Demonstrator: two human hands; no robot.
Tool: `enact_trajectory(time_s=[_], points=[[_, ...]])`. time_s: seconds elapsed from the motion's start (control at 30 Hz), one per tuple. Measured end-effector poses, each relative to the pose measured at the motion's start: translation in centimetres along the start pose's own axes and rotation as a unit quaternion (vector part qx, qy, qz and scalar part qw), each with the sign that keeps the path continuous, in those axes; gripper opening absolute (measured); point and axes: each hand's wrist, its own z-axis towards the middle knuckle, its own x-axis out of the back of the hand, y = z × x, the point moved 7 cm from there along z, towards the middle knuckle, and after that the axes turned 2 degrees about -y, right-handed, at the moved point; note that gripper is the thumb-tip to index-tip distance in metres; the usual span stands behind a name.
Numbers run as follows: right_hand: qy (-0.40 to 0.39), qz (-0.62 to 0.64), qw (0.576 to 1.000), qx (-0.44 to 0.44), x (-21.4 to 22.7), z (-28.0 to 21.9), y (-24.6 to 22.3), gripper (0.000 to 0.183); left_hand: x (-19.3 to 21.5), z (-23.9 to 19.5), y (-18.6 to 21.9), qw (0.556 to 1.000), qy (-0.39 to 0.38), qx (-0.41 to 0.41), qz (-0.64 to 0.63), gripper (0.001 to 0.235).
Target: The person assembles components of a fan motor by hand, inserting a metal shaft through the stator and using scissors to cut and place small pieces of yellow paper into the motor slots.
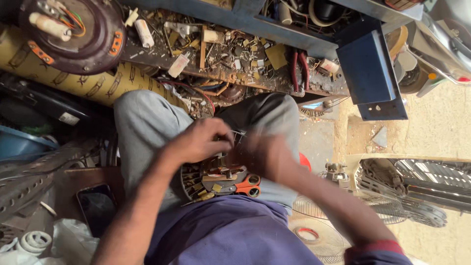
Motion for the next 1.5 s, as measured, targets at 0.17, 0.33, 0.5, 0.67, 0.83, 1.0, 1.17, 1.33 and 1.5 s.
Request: enact_trajectory(time_s=[0.17,0.33,0.5,0.67,0.83,1.0,1.17,1.33,1.5], points=[[-0.203,-0.073,0.976,-0.009,0.0,-6.9,-1.3,0.035,1.2,-7.1,4.2,0.95,0.187,-0.156,-0.194,0.016],[-0.007,0.124,0.981,-0.147,-0.6,-1.0,6.5,0.013,1.4,-9.6,11.2,0.906,0.262,-0.279,0.179,0.019],[0.179,0.022,0.979,-0.093,2.3,2.3,6.4,0.006,1.1,-3.5,2.9,0.9,0.245,-0.094,-0.348,0.007],[-0.137,-0.127,0.982,0.016,-2.9,-2.7,-1.1,0.019,-0.5,-1.1,0.1,0.986,-0.092,-0.079,-0.117,0.016],[-0.247,-0.091,0.949,-0.172,-1.7,-6.0,4.1,0.012,-1.1,-8.3,7.2,0.968,0.194,-0.154,-0.032,0.017],[0.033,0.165,0.979,-0.115,-1.8,0.2,7.5,0.015,0.7,-8.8,11.7,0.885,0.248,-0.266,0.29,0.017],[0.185,-0.083,0.976,-0.079,2.2,1.5,6.5,0.01,1.2,-0.7,3.0,0.984,0.173,-0.033,0.021,0.026],[-0.027,-0.001,1.0,0.009,-1.0,-4.4,-2.4,0.013,0.6,-2.0,0.4,0.985,0.001,-0.071,-0.157,0.013],[0.03,-0.049,0.995,-0.075,2.2,-5.1,2.5,0.006,-0.1,-9.0,9.4,0.929,0.265,-0.233,0.114,0.012]])
